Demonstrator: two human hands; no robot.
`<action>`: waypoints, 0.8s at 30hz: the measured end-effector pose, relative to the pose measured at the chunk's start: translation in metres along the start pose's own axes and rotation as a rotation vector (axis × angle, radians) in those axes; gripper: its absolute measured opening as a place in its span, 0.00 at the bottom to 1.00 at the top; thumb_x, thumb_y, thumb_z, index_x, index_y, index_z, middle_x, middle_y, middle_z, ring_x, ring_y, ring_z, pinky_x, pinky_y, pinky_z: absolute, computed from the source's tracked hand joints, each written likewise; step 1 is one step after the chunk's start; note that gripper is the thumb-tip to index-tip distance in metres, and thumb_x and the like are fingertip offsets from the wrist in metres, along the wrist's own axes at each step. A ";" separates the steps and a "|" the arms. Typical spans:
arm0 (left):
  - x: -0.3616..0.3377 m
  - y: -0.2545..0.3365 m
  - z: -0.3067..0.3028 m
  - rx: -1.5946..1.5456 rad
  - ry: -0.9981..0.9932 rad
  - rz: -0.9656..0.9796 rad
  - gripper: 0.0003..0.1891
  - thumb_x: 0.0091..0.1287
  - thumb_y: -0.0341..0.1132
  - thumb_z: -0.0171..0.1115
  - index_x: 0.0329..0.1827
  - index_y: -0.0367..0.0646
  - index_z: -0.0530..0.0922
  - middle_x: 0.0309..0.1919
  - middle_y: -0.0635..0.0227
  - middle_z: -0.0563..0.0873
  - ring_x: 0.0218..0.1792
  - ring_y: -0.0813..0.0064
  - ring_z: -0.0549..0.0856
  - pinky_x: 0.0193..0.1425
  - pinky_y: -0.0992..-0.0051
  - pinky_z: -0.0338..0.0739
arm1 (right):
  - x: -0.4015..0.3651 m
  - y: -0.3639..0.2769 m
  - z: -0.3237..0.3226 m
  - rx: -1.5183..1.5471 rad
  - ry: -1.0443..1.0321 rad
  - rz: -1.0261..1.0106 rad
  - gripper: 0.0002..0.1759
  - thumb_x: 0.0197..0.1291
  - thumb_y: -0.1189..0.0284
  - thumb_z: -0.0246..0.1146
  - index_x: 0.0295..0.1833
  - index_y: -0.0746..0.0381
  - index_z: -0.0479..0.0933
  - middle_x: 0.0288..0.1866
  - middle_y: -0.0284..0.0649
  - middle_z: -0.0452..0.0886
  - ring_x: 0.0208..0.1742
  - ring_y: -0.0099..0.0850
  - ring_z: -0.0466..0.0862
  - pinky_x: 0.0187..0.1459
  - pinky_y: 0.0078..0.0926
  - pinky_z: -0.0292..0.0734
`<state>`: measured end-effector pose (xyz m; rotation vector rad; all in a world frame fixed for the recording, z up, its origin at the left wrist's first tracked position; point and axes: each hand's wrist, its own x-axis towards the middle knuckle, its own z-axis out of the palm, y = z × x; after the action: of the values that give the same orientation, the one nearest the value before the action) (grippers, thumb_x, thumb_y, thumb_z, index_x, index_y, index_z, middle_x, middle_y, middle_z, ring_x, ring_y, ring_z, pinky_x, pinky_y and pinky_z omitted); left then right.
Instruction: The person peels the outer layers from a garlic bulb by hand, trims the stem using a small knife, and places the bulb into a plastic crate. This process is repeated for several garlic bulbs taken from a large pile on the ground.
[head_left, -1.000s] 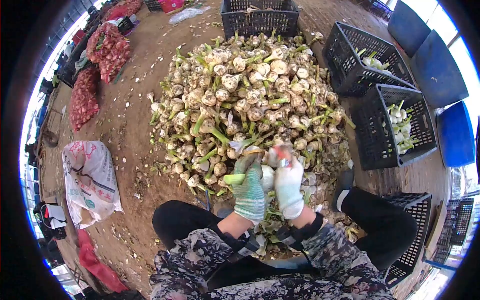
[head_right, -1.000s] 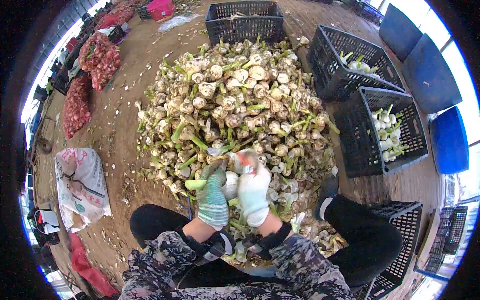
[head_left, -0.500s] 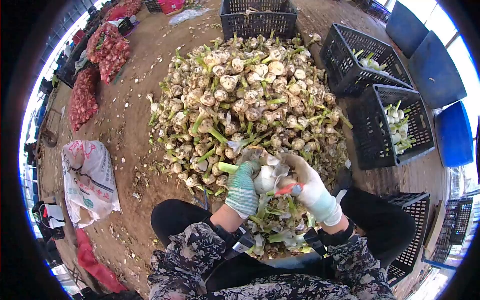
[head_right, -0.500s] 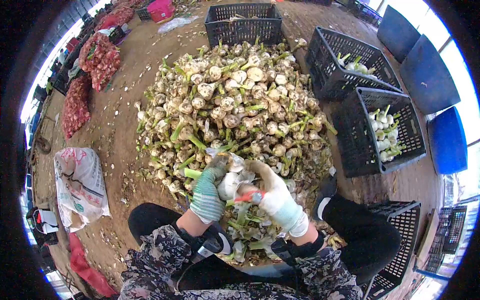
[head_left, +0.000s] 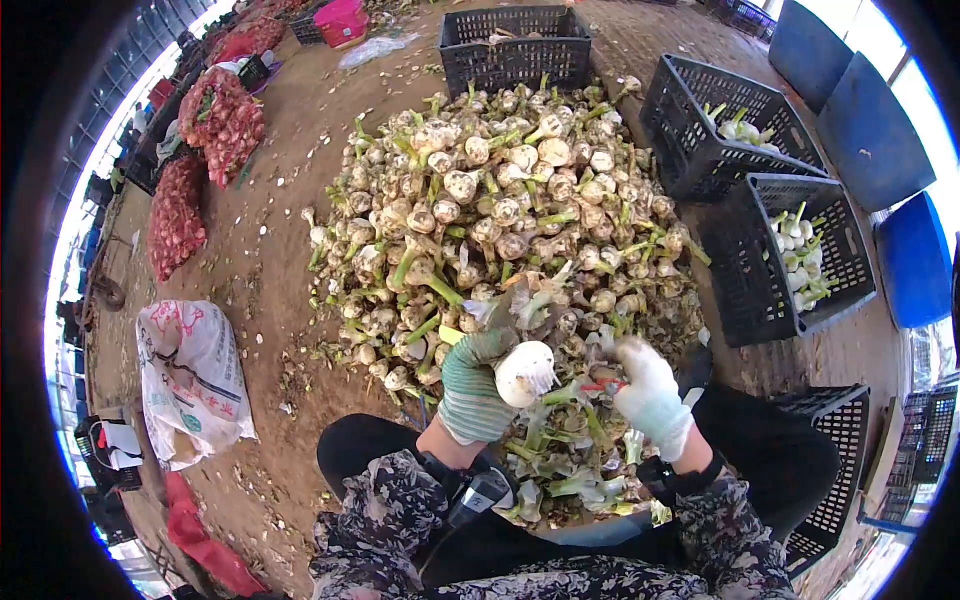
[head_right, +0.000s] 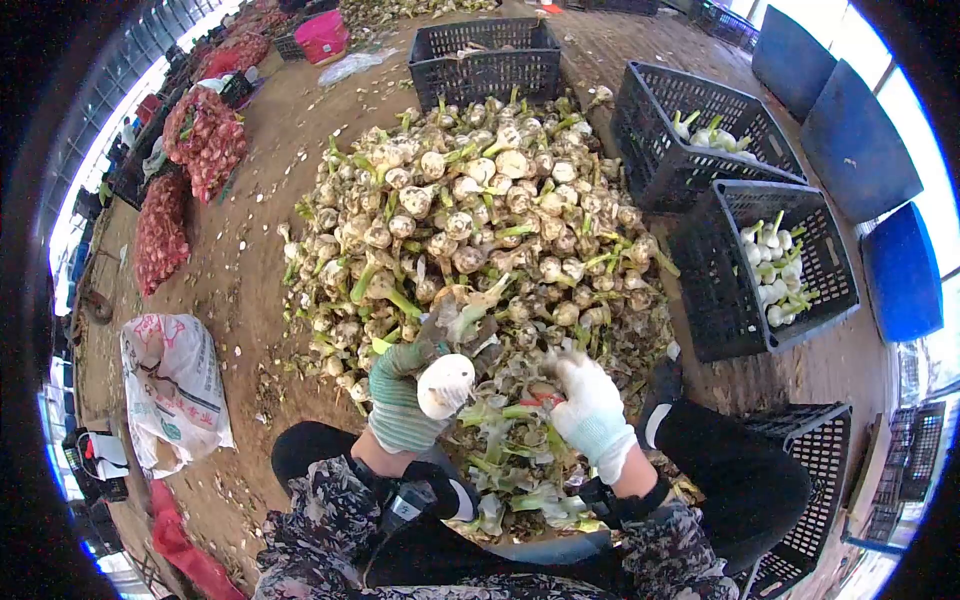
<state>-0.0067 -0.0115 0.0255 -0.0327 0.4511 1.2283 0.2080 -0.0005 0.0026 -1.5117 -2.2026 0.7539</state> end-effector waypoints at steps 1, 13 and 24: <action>0.001 -0.003 0.011 0.058 -0.018 0.048 0.28 0.54 0.28 0.53 0.62 0.44 0.63 0.49 0.62 0.76 0.48 0.68 0.78 0.50 0.66 0.76 | 0.003 -0.023 -0.015 0.216 0.074 0.004 0.24 0.44 0.69 0.66 0.50 0.61 0.73 0.44 0.50 0.74 0.48 0.45 0.75 0.49 0.35 0.70; -0.001 -0.009 0.010 0.155 -0.013 0.067 0.27 0.54 0.28 0.51 0.61 0.44 0.64 0.44 0.63 0.79 0.45 0.65 0.80 0.49 0.67 0.77 | 0.012 -0.015 -0.016 -0.008 0.051 0.084 0.12 0.46 0.71 0.61 0.38 0.63 0.74 0.35 0.49 0.77 0.40 0.48 0.76 0.43 0.37 0.72; 0.011 -0.014 0.010 0.088 -0.050 0.064 0.30 0.52 0.34 0.51 0.63 0.45 0.63 0.55 0.51 0.72 0.53 0.56 0.75 0.49 0.57 0.77 | 0.010 -0.066 -0.031 0.468 0.152 -0.263 0.28 0.45 0.77 0.64 0.56 0.62 0.67 0.43 0.49 0.76 0.43 0.42 0.78 0.43 0.28 0.74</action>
<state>0.0117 -0.0037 0.0274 0.0884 0.4651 1.2681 0.1731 -0.0026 0.0676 -0.9941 -1.8902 0.9481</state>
